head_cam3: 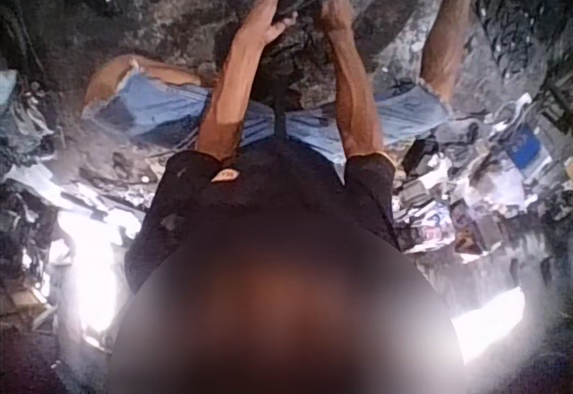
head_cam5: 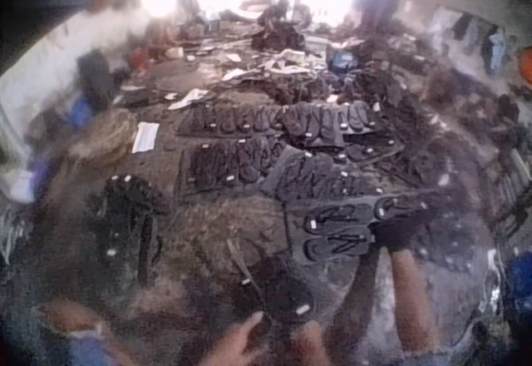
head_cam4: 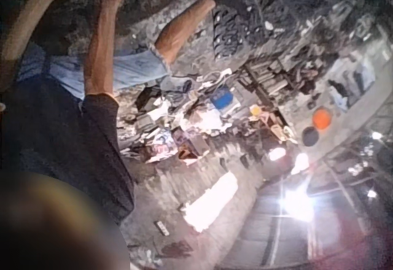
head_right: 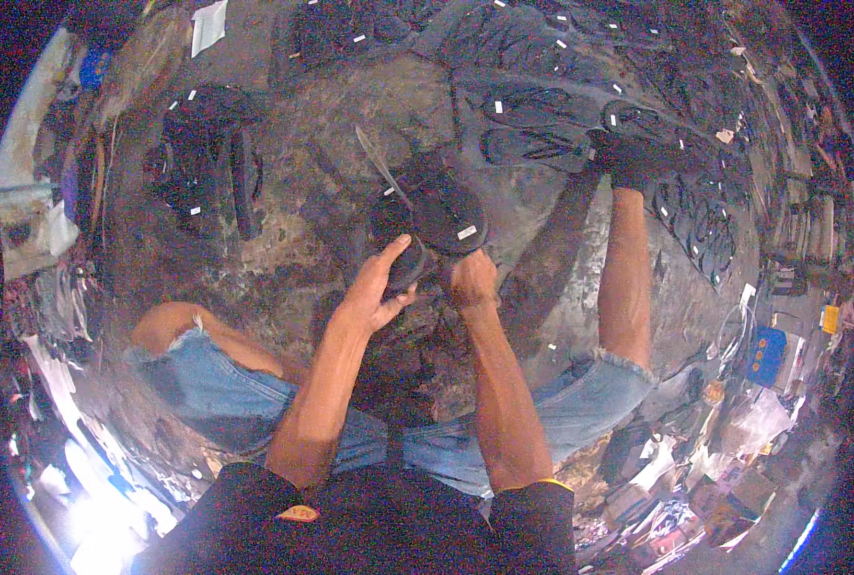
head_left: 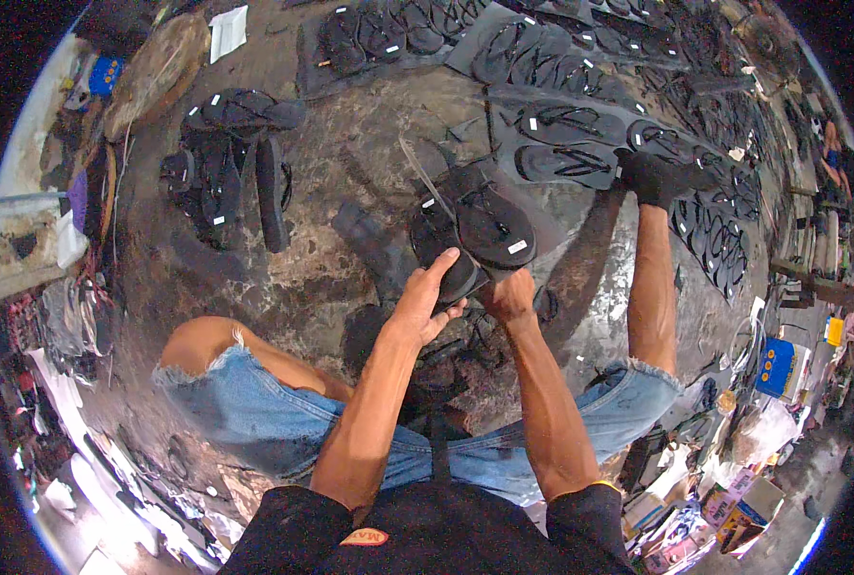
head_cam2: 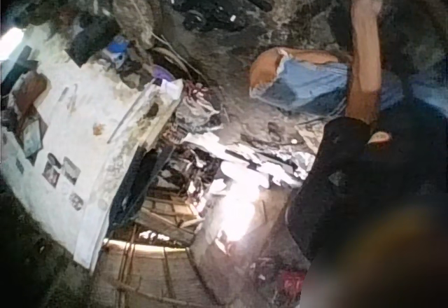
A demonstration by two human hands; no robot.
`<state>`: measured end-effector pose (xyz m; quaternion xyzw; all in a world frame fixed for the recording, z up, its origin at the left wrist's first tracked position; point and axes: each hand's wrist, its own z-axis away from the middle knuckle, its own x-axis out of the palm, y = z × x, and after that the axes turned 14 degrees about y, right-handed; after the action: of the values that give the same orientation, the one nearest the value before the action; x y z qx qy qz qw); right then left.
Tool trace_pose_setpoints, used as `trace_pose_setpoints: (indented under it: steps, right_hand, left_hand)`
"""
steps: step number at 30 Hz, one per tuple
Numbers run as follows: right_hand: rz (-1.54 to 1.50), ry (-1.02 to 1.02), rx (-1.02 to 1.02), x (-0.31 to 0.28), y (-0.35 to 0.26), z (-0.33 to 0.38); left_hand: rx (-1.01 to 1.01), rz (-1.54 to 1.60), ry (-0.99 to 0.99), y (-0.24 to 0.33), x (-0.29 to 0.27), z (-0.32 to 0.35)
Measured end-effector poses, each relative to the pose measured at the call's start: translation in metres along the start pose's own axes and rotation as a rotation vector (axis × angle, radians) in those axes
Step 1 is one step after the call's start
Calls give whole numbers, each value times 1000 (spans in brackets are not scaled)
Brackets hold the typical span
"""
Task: The person sits on the floor and uses a long blade to trim the edges of black flip-flops. They pick up each flip-flop, scrape the blade along the sole and strap edges, and place the finished items into a growing pile.
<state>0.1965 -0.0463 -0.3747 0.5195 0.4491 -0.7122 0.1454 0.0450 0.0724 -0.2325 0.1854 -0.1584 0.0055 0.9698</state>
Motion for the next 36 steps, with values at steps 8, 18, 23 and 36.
trace_pose_setpoints:
  steps: [8, 18, 23, 36]
  right_hand:
    - [-1535, -177, 675, -20, -14, -46]
    - [-363, 201, 5, -27, -55, -46]
    - [-805, 36, 189, -100, -138, -11]
    - [-997, 348, 169, -316, -200, 155]
  left_hand:
    - [-2, -80, 65, -3, -4, 1]
    - [174, -324, 218, 0, -5, 101]
    - [285, -380, 137, -8, -34, 217]
    - [601, -358, -190, 26, 6, 278]
